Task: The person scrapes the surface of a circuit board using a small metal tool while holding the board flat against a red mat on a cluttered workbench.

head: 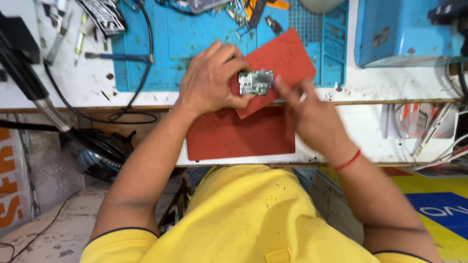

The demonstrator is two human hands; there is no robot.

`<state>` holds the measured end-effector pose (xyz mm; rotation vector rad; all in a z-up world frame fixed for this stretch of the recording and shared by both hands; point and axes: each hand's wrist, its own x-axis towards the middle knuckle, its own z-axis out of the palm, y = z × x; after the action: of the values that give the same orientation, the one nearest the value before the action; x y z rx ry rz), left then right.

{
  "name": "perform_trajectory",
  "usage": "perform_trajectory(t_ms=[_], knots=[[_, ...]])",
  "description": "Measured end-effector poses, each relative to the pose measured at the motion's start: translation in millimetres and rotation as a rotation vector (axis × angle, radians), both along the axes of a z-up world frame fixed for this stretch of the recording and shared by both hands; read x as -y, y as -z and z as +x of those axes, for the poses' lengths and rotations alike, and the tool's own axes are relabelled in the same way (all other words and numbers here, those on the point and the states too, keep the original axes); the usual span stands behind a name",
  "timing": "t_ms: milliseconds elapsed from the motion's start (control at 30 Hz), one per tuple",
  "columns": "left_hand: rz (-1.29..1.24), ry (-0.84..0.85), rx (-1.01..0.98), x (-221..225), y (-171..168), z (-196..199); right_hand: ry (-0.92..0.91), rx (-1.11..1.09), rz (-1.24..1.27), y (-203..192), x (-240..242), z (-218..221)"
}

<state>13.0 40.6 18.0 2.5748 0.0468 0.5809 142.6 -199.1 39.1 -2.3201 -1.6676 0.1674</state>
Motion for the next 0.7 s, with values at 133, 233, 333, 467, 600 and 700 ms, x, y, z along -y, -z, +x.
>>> perform_trajectory(t_ms=[133, 233, 333, 467, 600, 700], knots=[[0.018, -0.096, 0.010, 13, 1, -4, 0.103, -0.118, 0.043, -2, 3, -24], [0.022, -0.243, 0.064, 39, 2, -8, 0.138, -0.134, 0.132, 3, 5, -27], [0.019, -0.367, 0.103, 49, 0, -3, 0.125, -0.210, 0.058, 2, -4, -23], [-0.007, -0.437, 0.109, 58, 10, -9, 0.144, -0.138, 0.091, -2, -6, -25], [0.014, -0.382, 0.099, 49, 5, -13, 0.018, -0.159, 0.072, -4, -15, -23], [0.007, -0.331, 0.137, 53, 7, -17, 0.172, -0.115, 0.122, -1, -6, -20]])
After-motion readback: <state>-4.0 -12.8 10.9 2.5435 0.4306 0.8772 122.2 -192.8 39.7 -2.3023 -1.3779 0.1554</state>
